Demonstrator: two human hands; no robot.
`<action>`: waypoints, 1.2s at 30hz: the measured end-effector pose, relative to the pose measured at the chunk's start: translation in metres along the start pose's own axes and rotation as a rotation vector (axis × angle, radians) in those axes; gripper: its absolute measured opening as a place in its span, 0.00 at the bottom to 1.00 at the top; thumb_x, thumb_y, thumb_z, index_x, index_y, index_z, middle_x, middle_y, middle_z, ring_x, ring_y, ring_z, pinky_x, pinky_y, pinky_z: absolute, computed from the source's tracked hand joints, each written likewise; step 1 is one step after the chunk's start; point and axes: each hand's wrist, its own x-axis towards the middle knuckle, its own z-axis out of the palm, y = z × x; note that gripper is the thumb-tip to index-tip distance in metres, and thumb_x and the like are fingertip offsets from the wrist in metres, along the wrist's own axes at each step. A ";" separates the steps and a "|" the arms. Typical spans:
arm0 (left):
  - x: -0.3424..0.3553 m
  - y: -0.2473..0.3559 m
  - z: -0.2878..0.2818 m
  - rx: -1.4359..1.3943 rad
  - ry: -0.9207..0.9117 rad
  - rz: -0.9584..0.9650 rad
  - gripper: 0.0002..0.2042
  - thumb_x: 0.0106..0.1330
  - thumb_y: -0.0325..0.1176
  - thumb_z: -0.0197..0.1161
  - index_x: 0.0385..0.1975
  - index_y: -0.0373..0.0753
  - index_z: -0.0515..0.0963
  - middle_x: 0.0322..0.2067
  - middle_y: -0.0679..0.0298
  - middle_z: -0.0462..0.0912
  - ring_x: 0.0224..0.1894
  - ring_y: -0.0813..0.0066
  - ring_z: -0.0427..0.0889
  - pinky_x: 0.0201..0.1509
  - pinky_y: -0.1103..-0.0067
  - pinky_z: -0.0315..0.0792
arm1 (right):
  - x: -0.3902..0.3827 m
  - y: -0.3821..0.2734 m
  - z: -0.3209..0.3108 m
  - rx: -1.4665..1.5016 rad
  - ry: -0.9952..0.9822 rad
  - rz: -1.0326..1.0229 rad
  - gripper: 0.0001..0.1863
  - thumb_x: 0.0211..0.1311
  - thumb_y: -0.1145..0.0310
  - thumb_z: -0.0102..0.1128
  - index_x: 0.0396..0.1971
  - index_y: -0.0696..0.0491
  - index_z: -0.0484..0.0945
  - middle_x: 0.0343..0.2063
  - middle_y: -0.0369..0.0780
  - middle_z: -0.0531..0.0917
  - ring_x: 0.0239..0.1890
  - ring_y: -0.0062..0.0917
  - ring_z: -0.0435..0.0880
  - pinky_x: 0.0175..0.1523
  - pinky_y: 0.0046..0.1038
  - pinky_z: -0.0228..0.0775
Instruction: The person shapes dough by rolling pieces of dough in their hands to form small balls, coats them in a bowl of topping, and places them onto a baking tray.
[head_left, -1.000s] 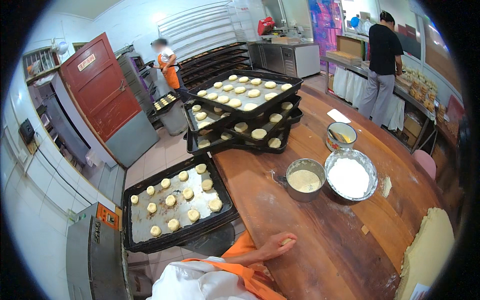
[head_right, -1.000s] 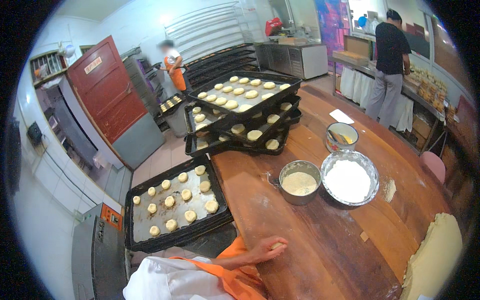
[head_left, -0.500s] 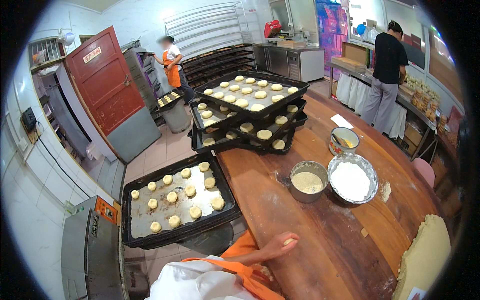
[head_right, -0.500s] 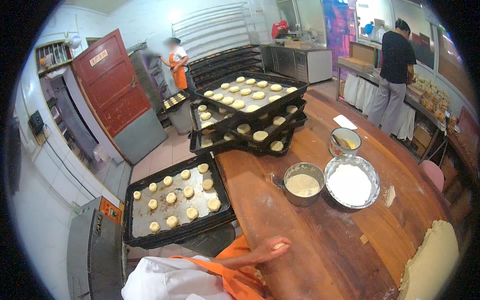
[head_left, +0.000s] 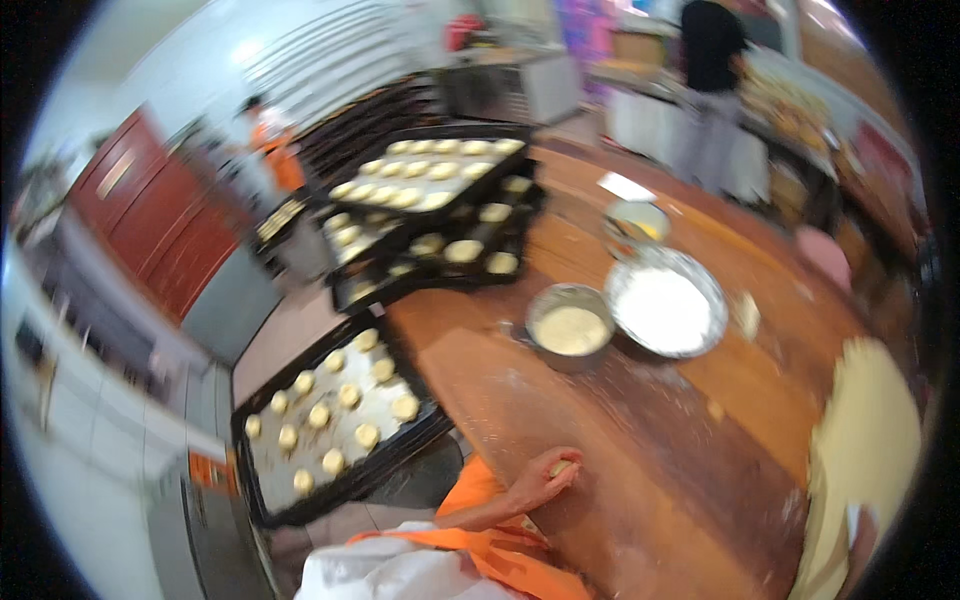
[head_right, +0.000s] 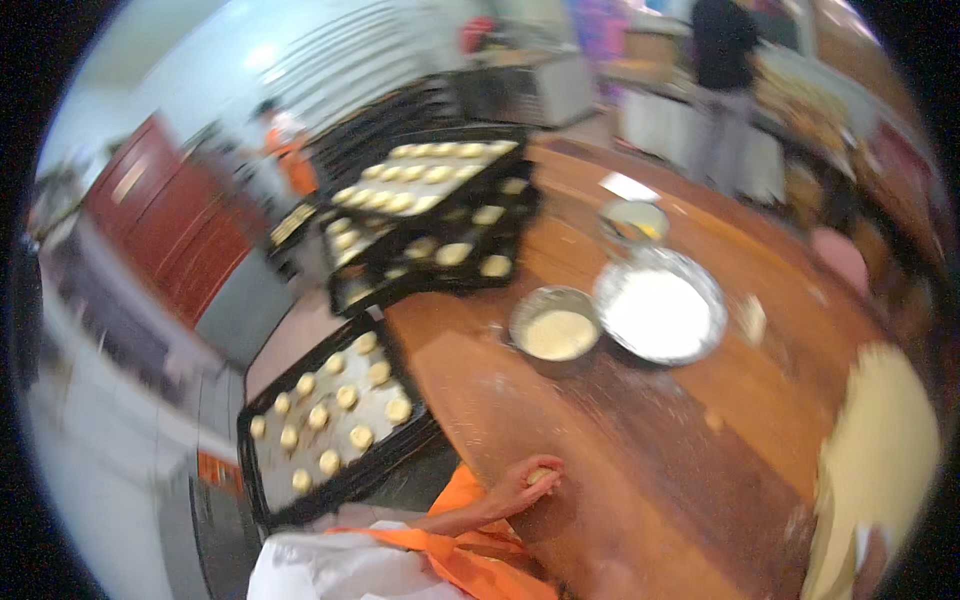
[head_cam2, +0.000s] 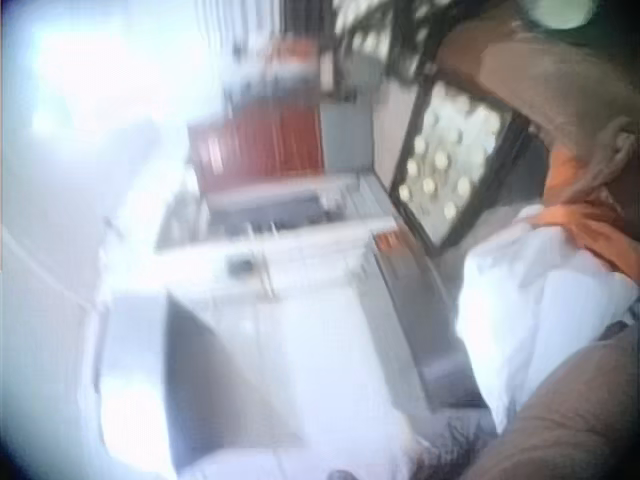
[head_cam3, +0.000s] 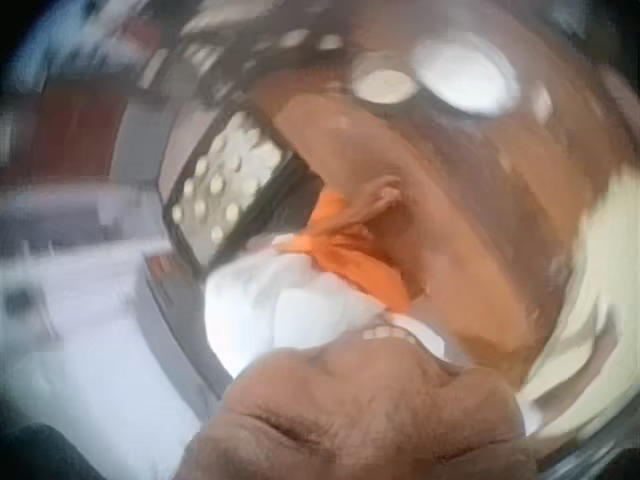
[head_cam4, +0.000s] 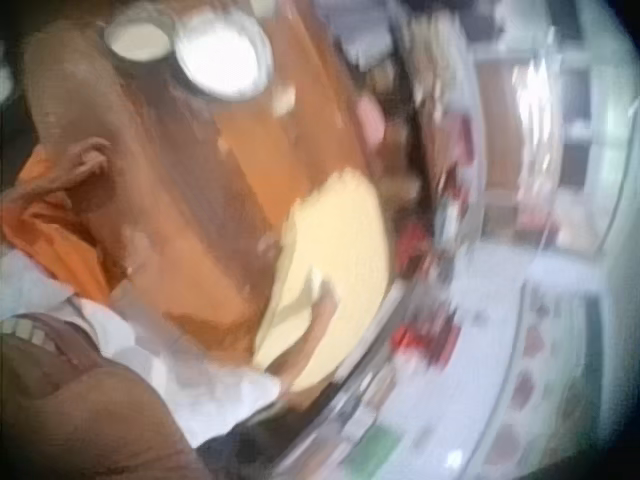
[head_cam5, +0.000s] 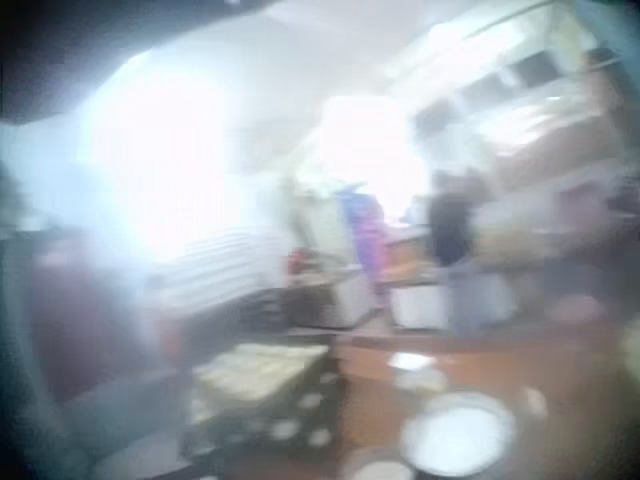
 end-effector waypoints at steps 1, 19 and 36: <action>-0.003 0.003 0.007 0.115 -0.085 0.058 0.12 0.58 0.26 0.57 0.42 0.36 0.71 0.35 0.59 0.75 0.35 0.71 0.76 0.38 0.79 0.70 | -0.013 -0.011 -0.004 0.048 0.065 -0.024 0.25 0.62 0.62 0.42 0.57 0.55 0.58 0.56 0.47 0.63 0.57 0.34 0.61 0.61 0.33 0.51; 0.105 0.013 0.035 0.440 -0.461 0.409 0.12 0.59 0.29 0.47 0.40 0.33 0.73 0.47 0.56 0.72 0.54 0.61 0.66 0.59 0.70 0.56 | -0.037 -0.073 0.104 0.072 0.636 -0.204 0.20 0.59 0.65 0.50 0.50 0.52 0.58 0.30 0.53 0.77 0.34 0.47 0.78 0.36 0.39 0.69; 0.106 0.023 0.039 0.477 -0.486 0.386 0.11 0.54 0.30 0.54 0.35 0.31 0.74 0.43 0.53 0.74 0.51 0.56 0.69 0.56 0.68 0.60 | 0.120 -0.114 0.118 -0.286 0.269 -0.330 0.19 0.55 0.69 0.52 0.45 0.55 0.59 0.26 0.53 0.76 0.32 0.49 0.75 0.36 0.43 0.66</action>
